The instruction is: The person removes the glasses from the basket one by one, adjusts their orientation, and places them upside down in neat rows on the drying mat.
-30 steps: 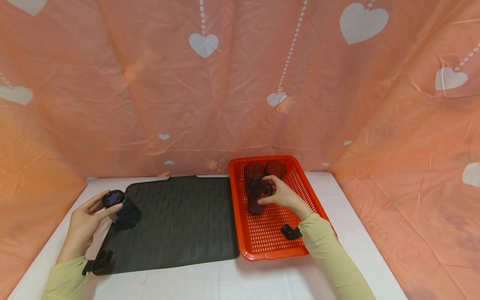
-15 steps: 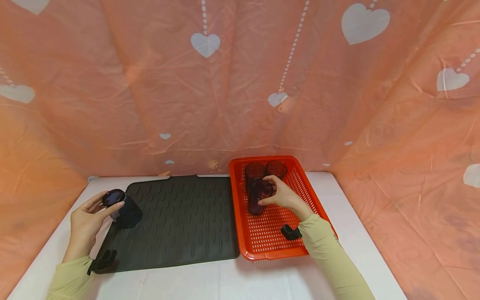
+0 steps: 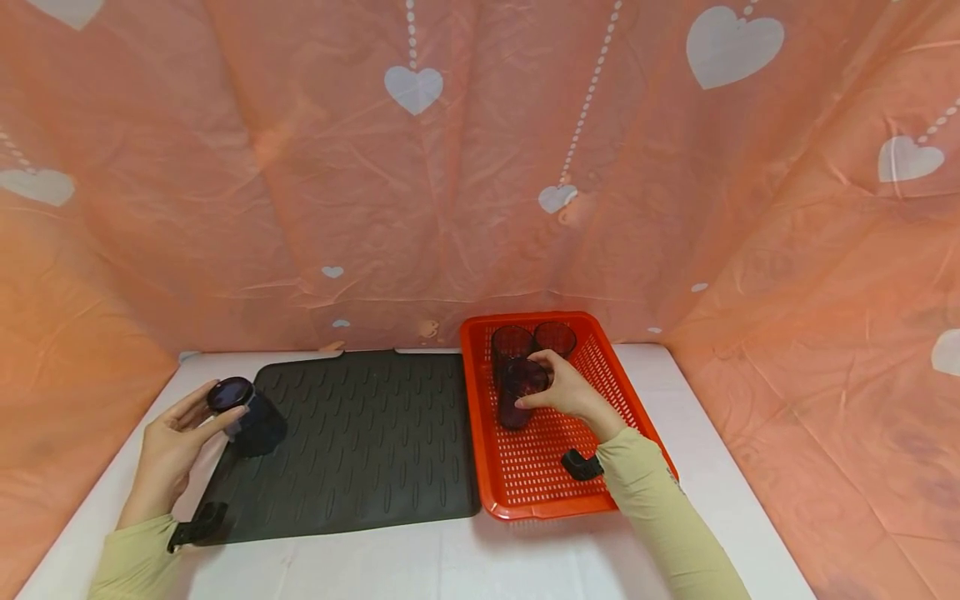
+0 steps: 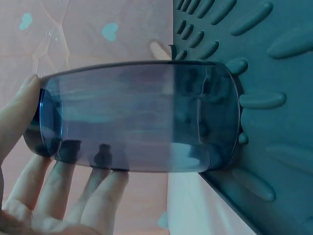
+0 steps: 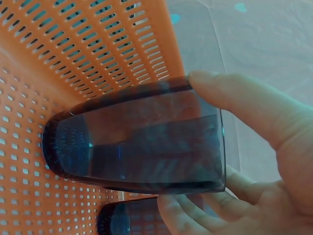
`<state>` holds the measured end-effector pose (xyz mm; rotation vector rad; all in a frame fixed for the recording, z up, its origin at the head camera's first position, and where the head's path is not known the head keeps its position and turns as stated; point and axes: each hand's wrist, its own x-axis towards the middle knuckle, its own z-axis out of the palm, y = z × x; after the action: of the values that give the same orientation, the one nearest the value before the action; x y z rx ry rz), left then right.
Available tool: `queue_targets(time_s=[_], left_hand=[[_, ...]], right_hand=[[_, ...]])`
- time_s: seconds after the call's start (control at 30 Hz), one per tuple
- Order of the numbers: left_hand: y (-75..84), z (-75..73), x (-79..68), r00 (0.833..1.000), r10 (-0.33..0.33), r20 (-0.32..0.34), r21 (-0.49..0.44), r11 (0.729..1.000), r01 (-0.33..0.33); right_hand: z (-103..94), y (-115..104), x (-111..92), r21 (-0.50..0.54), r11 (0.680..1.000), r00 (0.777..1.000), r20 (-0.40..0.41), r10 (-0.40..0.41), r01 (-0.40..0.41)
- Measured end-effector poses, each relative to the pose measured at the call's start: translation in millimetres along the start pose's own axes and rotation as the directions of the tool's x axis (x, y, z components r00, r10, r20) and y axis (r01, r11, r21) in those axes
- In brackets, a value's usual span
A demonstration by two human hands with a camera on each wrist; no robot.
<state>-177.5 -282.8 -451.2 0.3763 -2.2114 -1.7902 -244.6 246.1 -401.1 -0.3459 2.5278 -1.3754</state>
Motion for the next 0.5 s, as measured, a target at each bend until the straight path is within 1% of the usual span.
queue_targets(time_s=[0.07,0.1,0.13,0.2,0.23,0.3,0.33,0.43,0.47,0.5], left_hand=[[-2.0,-2.1,1.5,0.999,0.004,0.032,-0.018,1.0,-0.003],[-3.4,-3.1,2.0,0.999,0.008,0.041,-0.052,0.999,-0.006],[-2.8,-3.6,2.4,0.999,0.004,0.049,-0.014,1.0,-0.003],[-3.0,-4.8,2.5,0.998,0.002,0.062,-0.012,1.0,-0.001],[-4.0,-5.0,3.0,0.998,0.0,0.06,-0.045,0.999,0.003],[-3.4,-5.6,2.9,0.998,-0.006,0.065,-0.043,0.999,0.009],[-2.3,-5.8,3.0,0.997,-0.013,0.07,-0.01,1.0,0.014],[-0.9,-6.4,2.7,0.997,-0.024,0.078,-0.026,0.999,0.026],[0.7,-6.6,2.0,0.996,-0.028,0.086,0.002,1.0,0.028],[0.8,-6.3,1.8,0.997,-0.032,0.076,-0.015,0.999,0.033]], right_hand=[[0.2,-0.5,-0.4,-0.023,1.0,1.0,-0.018,-0.006,0.006],[0.3,-0.8,-0.6,-0.034,0.999,1.0,-0.026,-0.007,0.006],[0.5,-1.1,-0.8,-0.04,0.999,0.999,-0.037,-0.006,0.005],[0.6,-1.8,-1.7,-0.045,0.999,0.999,-0.048,-0.006,0.003],[0.6,-2.0,-2.2,-0.043,0.999,0.999,-0.05,-0.005,0.003],[0.5,-2.5,-3.2,-0.041,0.999,0.998,-0.06,0.001,-0.004],[0.4,-2.4,-3.5,-0.041,0.999,0.998,-0.059,-0.001,-0.002],[0.0,-2.3,-4.1,-0.046,0.999,0.998,-0.063,-0.003,0.0],[-0.1,-2.2,-4.1,-0.054,0.999,0.998,-0.066,-0.004,0.001],[-0.2,-2.0,-4.0,-0.06,0.998,0.998,-0.067,-0.004,0.0]])
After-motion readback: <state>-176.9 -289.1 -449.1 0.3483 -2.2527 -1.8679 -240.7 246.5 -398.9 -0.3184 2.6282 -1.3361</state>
